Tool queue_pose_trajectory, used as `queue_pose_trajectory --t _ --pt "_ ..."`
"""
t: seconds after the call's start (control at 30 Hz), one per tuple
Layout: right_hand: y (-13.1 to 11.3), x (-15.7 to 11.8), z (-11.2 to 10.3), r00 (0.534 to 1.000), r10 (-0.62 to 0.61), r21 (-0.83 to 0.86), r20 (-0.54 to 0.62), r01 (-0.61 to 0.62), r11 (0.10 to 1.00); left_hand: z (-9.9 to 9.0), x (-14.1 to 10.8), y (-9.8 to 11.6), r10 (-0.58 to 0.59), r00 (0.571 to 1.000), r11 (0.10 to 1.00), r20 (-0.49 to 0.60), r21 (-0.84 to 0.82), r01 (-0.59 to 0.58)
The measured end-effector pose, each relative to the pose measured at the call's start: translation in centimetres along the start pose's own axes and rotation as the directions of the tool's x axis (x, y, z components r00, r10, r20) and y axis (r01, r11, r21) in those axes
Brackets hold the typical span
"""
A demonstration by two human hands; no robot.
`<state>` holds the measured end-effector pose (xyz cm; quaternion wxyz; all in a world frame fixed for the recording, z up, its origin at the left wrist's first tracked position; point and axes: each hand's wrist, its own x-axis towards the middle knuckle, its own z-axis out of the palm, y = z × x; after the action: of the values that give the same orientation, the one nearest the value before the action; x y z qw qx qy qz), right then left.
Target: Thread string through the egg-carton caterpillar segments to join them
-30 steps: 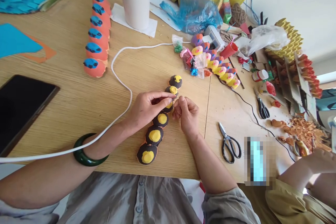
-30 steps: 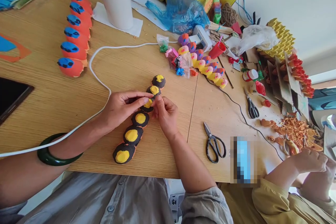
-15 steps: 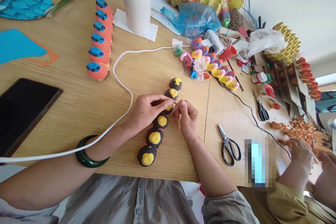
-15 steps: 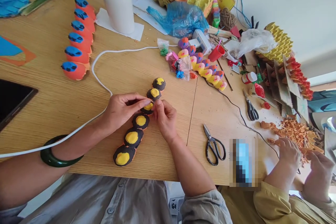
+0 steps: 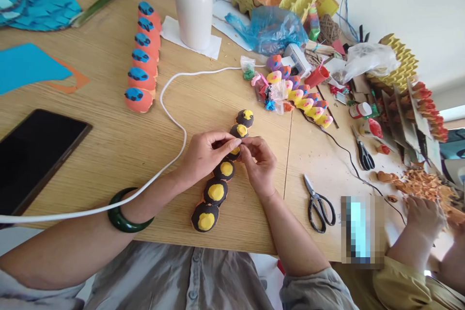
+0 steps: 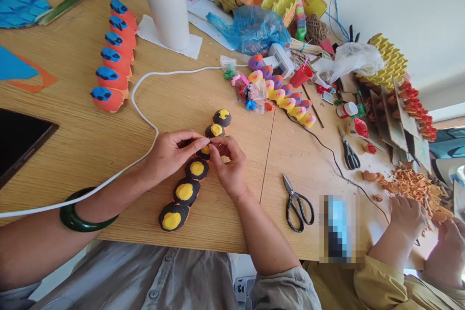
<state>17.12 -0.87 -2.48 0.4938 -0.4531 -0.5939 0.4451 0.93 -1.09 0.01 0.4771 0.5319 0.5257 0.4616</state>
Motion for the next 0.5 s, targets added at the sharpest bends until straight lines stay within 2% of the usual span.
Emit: queue_pose_trajectory --t 0.3,0.5 --pt "-1.0 0.5 0.1 0.990 0.137 0.124 -0.045 -0.130 0.984 -0.1 0.1 0.1 -0.064 0.997 0.996 0.040 -0.057 0.066" --pt "-1.0 0.5 0.1 0.989 0.138 0.136 -0.049 -0.130 0.982 -0.1 0.1 -0.2 -0.170 0.982 0.970 0.079 -0.162 0.181"
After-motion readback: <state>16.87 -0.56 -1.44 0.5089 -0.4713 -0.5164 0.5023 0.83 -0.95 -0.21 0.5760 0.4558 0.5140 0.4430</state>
